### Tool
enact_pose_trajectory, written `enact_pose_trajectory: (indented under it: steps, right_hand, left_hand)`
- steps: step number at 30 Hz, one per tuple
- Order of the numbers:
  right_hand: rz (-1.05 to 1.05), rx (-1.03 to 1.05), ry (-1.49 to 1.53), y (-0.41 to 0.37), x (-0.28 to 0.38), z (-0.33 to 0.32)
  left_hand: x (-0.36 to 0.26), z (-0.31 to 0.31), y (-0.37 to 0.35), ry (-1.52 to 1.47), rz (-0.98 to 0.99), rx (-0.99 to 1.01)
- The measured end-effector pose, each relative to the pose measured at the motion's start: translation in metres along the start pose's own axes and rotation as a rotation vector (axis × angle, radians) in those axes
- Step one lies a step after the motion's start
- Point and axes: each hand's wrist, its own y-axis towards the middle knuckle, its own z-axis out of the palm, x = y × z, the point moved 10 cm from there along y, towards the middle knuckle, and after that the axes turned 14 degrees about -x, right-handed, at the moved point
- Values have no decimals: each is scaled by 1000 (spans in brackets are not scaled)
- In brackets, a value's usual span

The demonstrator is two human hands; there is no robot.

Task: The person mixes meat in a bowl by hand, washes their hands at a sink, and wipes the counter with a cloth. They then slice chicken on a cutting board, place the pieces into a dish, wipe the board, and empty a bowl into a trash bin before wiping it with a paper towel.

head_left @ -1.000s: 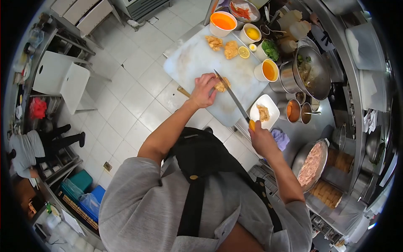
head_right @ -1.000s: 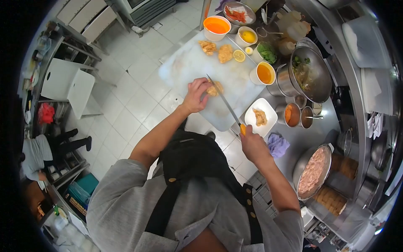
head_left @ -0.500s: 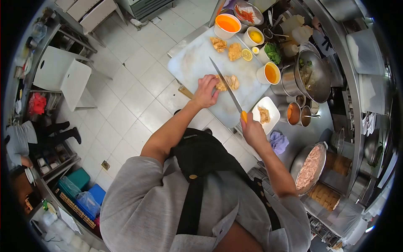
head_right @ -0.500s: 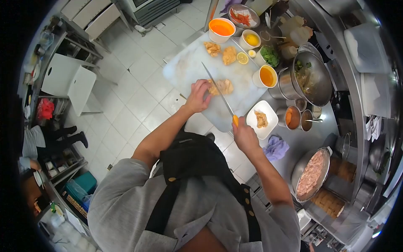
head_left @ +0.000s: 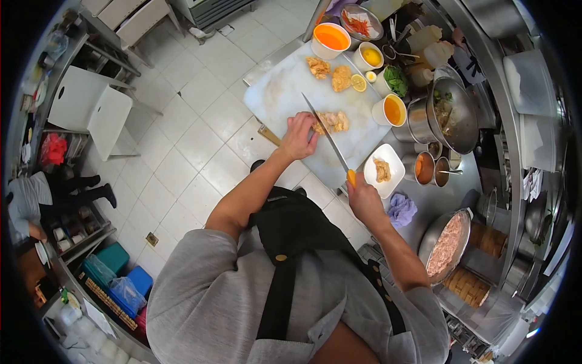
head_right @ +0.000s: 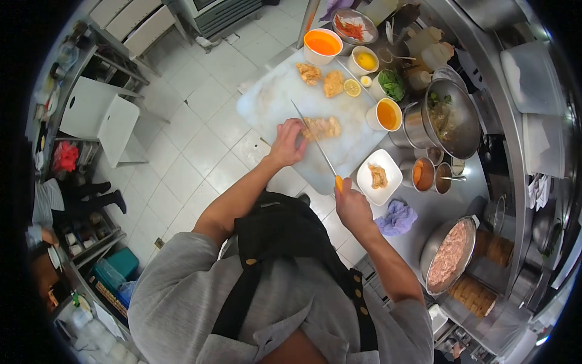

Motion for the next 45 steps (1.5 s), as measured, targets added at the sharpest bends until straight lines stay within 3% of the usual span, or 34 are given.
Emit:
enact_pose_trajectory:
  steps: [8,11,18,23,28,30,37,45]
  right_hand:
    - [6,130,-93,24,7,19]
    - [-52,79,-49,56,16,40]
    - [70,265,-131,0,-12,18]
    - [3,28,73,55,-13,83]
    - [40,39,130,32,-15,26]
    - [71,-118,267,16,-29,5]
    - [82,3,94,11,-20,10]
    - [110,51,9,22,-13,8]
  left_hand:
    - [0,-2,-1,37,11,-44]
    - [5,0,-3,39,2,-66]
    - [3,0,-3,74,-11,-62]
    - [1,3,-3,57,-17,-28]
    - [10,-6,-3,21,-37,21]
    - [16,-7,-8,-42,-90,82]
    - [-4,2,7,-20,-80,140]
    - [10,16,8,108,-215,234]
